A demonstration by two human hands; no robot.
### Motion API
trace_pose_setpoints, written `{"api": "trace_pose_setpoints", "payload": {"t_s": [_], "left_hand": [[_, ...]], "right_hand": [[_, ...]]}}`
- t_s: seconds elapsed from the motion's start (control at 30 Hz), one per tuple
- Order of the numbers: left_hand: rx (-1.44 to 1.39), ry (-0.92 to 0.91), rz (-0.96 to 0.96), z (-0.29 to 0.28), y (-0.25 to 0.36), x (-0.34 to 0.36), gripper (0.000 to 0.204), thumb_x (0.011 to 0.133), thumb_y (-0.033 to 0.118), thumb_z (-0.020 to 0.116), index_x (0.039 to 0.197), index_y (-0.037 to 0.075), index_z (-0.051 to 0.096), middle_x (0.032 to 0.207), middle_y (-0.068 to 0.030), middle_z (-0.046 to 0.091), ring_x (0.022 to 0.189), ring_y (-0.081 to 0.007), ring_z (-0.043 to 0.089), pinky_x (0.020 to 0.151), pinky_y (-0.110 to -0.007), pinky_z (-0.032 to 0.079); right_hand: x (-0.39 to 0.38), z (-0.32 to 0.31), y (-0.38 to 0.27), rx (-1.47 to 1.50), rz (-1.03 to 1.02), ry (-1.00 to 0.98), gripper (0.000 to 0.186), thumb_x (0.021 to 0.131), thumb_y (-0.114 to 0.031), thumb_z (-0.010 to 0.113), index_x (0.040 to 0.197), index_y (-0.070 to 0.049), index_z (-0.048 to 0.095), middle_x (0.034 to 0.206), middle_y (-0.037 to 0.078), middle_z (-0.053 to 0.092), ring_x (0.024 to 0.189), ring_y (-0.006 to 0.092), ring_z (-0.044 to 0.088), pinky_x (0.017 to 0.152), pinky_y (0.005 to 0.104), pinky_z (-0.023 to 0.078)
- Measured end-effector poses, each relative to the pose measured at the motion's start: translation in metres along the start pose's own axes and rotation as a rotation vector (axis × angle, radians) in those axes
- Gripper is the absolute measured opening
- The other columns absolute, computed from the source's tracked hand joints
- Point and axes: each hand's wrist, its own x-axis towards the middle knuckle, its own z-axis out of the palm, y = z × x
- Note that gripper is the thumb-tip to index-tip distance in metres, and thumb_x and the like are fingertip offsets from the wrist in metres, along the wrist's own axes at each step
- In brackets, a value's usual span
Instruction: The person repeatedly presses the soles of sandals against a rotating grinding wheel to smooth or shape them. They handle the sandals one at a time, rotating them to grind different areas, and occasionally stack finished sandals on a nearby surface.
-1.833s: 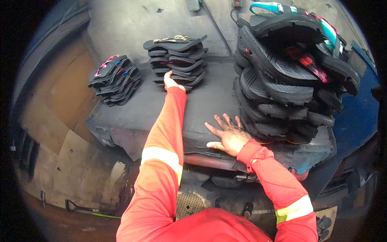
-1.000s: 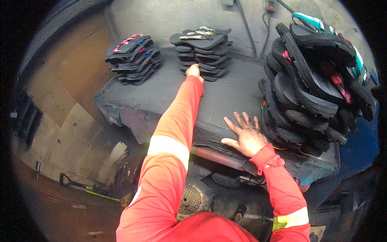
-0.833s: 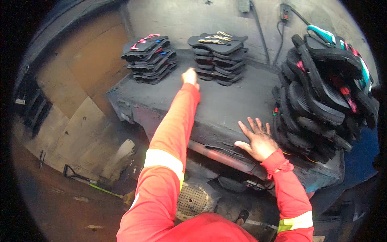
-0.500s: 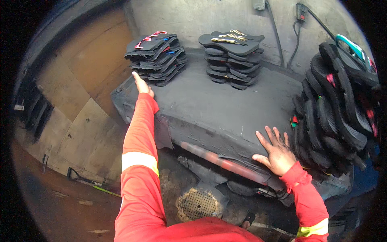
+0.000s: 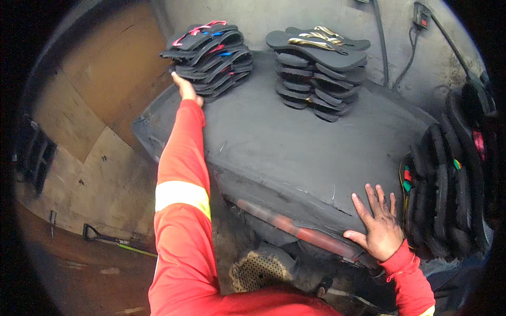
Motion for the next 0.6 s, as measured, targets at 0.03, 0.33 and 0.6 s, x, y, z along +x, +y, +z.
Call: {"api": "trace_pose_setpoints", "payload": {"t_s": [0.03, 0.33, 0.6], "left_hand": [[0.04, 0.007, -0.011, 0.006, -0.006, 0.004, 0.103, 0.091, 0.084, 0.029, 0.162, 0.01, 0.017, 0.167, -0.0104, 0.023, 0.15, -0.0328, 0.029, 0.121, -0.05, 0.026], [0.157, 0.452, -0.027, 0.117, -0.068, 0.002, 0.114, 0.087, 0.086, 0.035, 0.162, 0.012, -0.009, 0.17, -0.0138, -0.005, 0.156, -0.0359, 0.003, 0.124, -0.054, 0.011], [0.155, 0.343, 0.006, 0.09, -0.089, 0.038, 0.12, 0.085, 0.088, 0.036, 0.16, 0.009, -0.015, 0.17, -0.0143, -0.005, 0.156, -0.0329, 0.007, 0.124, -0.052, 0.015]], "right_hand": [[0.001, 0.0, 0.0, -0.007, 0.002, -0.006, 0.091, 0.079, -0.064, 0.069, 0.154, -0.021, 0.042, 0.158, 0.024, 0.035, 0.147, 0.0464, 0.029, 0.117, 0.0665, 0.019], [0.003, -0.003, -0.001, -0.02, -0.002, -0.031, 0.093, 0.078, -0.065, 0.07, 0.154, -0.021, 0.041, 0.158, 0.024, 0.034, 0.147, 0.0466, 0.028, 0.116, 0.0683, 0.02], [0.002, 0.0, 0.003, 0.012, -0.009, -0.012, 0.086, 0.082, -0.065, 0.066, 0.152, -0.021, 0.043, 0.156, 0.024, 0.035, 0.146, 0.0464, 0.029, 0.116, 0.0686, 0.02]]}}
